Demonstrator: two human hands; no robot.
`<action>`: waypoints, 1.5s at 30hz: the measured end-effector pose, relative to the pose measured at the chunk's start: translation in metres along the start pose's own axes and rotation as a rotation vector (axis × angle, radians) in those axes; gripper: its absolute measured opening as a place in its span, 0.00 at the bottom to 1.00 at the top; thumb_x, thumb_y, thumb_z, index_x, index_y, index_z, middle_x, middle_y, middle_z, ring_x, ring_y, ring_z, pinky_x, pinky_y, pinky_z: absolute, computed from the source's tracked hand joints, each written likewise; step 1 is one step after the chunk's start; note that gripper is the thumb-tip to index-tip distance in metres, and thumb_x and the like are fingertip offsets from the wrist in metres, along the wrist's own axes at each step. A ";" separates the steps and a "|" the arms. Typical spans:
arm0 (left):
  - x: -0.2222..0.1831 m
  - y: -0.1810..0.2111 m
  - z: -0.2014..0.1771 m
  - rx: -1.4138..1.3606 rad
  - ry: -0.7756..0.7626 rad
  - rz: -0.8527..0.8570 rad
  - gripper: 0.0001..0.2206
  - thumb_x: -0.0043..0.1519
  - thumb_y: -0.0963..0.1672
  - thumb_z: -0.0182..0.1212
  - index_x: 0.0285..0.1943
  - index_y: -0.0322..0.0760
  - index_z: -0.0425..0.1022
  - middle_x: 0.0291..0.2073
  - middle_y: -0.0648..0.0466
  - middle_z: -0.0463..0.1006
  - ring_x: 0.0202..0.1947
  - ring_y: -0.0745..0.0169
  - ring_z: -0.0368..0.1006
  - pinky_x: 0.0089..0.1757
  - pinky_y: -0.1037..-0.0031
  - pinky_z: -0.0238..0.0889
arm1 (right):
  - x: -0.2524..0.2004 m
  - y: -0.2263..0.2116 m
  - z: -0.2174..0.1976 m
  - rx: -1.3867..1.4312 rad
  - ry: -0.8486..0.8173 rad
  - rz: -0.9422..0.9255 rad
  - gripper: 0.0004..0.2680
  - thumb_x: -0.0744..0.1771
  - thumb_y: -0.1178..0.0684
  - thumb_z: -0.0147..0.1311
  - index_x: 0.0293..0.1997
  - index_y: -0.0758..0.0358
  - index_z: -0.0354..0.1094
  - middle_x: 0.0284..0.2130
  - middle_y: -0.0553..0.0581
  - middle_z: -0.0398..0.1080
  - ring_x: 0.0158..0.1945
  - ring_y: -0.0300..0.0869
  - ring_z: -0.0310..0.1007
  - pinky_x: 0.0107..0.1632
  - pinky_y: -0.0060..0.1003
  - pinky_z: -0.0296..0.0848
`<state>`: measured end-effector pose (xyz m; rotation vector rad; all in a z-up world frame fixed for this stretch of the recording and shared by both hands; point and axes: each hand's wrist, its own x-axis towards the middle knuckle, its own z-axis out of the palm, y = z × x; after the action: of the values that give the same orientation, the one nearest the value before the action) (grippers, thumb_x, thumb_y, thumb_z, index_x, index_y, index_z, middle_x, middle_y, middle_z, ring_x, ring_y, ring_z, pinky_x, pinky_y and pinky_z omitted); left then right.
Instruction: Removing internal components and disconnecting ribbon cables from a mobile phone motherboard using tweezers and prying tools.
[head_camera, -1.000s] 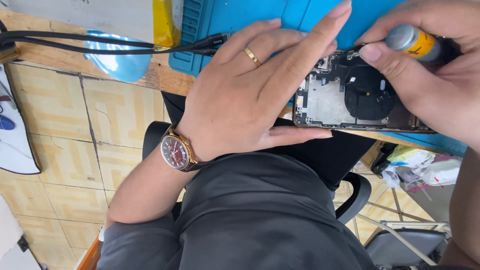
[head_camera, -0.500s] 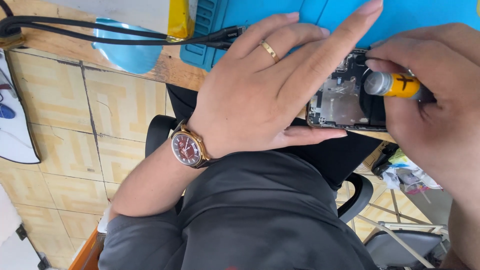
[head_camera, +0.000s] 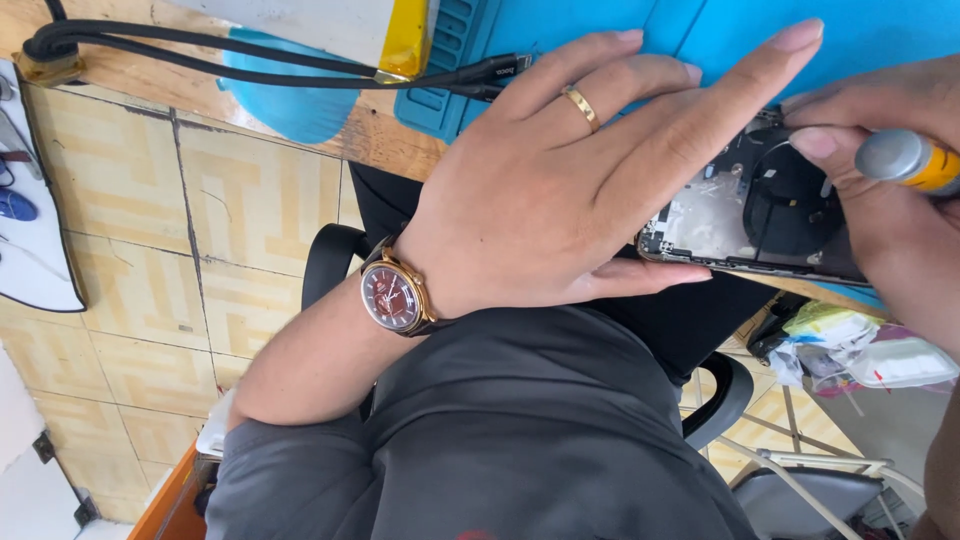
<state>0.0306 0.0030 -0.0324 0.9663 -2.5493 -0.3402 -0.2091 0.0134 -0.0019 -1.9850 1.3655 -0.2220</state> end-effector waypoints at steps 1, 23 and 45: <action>0.000 -0.001 -0.001 0.000 0.000 0.000 0.47 0.71 0.67 0.74 0.66 0.40 0.40 0.52 0.67 0.76 0.57 0.68 0.70 0.61 0.72 0.61 | 0.002 0.004 0.001 0.000 0.000 0.000 0.06 0.71 0.63 0.43 0.47 0.80 0.62 0.44 0.72 0.62 0.51 0.58 0.62 0.55 0.47 0.62; 0.009 -0.002 -0.009 0.064 -0.054 0.097 0.44 0.64 0.60 0.74 0.63 0.35 0.41 0.52 0.61 0.73 0.54 0.65 0.68 0.58 0.72 0.56 | 0.021 0.014 -0.017 0.181 -0.116 -0.006 0.06 0.66 0.60 0.41 0.42 0.74 0.60 0.40 0.65 0.63 0.46 0.51 0.65 0.48 0.38 0.68; 0.031 0.004 -0.010 0.196 0.049 0.250 0.19 0.62 0.56 0.61 0.52 0.45 0.68 0.46 0.53 0.65 0.44 0.60 0.64 0.47 0.68 0.58 | 0.036 -0.011 -0.044 -0.088 -0.153 -0.260 0.07 0.64 0.59 0.49 0.40 0.75 0.66 0.30 0.65 0.65 0.31 0.50 0.63 0.31 0.40 0.60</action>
<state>0.0110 -0.0158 -0.0139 0.6987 -2.6552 0.0047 -0.2080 -0.0354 0.0288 -2.2040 1.0363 -0.1270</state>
